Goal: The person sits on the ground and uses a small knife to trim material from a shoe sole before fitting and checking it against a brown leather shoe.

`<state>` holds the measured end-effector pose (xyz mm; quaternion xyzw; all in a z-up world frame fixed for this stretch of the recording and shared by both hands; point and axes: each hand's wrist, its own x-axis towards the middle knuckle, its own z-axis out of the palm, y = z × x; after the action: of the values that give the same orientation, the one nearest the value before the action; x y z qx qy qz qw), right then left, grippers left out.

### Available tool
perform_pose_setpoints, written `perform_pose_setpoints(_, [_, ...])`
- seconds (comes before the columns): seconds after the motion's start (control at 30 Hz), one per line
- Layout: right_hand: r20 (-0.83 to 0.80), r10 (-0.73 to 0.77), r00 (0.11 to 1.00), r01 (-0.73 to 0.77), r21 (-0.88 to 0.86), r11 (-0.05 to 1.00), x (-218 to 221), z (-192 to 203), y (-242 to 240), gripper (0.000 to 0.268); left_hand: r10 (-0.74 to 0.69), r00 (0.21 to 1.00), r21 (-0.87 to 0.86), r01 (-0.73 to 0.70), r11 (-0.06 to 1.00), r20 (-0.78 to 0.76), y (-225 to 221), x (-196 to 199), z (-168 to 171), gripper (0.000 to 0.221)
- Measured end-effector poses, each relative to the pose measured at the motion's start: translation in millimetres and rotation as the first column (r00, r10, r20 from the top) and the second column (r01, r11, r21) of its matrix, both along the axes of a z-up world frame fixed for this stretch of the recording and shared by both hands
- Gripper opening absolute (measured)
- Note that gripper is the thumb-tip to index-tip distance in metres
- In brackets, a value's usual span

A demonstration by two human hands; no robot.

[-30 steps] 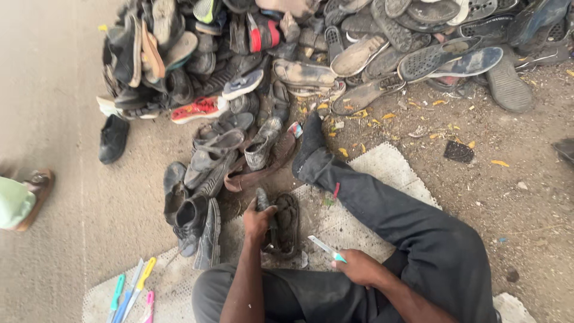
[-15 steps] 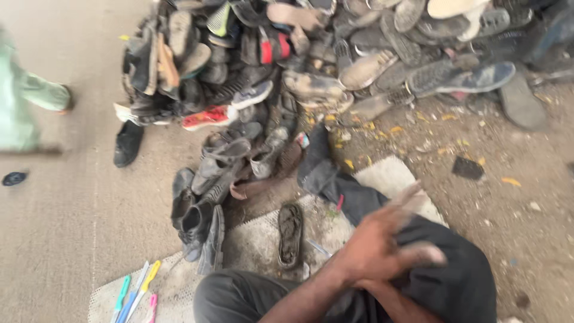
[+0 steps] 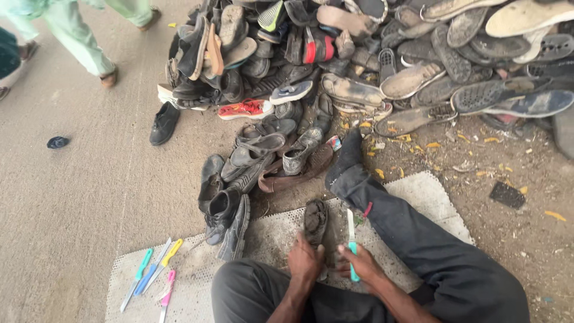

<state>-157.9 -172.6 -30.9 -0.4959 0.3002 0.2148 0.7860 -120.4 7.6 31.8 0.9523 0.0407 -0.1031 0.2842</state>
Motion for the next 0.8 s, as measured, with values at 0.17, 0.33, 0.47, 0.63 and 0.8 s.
perform_pose_setpoints(0.17, [0.083,-0.297,0.951,0.278,0.188,0.942,28.5,-19.0,33.8,0.031,-0.042,0.989,-0.063,0.051,0.997,0.141,-25.0,-13.3,9.5,0.062])
perform_pose_setpoints(0.33, [0.225,-0.403,0.887,0.335,0.289,0.897,32.4,-6.0,37.4,0.022,-0.090,0.996,-0.110,0.090,0.990,0.003,-34.8,-19.7,56.0,0.039])
perform_pose_setpoints(0.47, [0.241,-0.447,0.862,0.502,-0.278,0.819,39.9,17.9,-53.8,0.015,-0.300,0.796,-0.370,0.532,0.762,0.526,-40.5,-50.8,114.1,0.073])
perform_pose_setpoints(0.63, [0.292,-0.417,0.861,0.509,-0.508,0.695,45.7,32.6,-116.9,0.015,-0.303,0.846,-0.441,0.496,0.748,0.438,-8.9,-57.1,134.4,0.068])
perform_pose_setpoints(0.8, [0.317,-0.308,0.897,0.440,-0.570,0.694,41.9,51.3,-192.4,0.017,-0.286,0.952,-0.466,0.305,0.831,0.114,-5.8,-36.7,116.6,0.062])
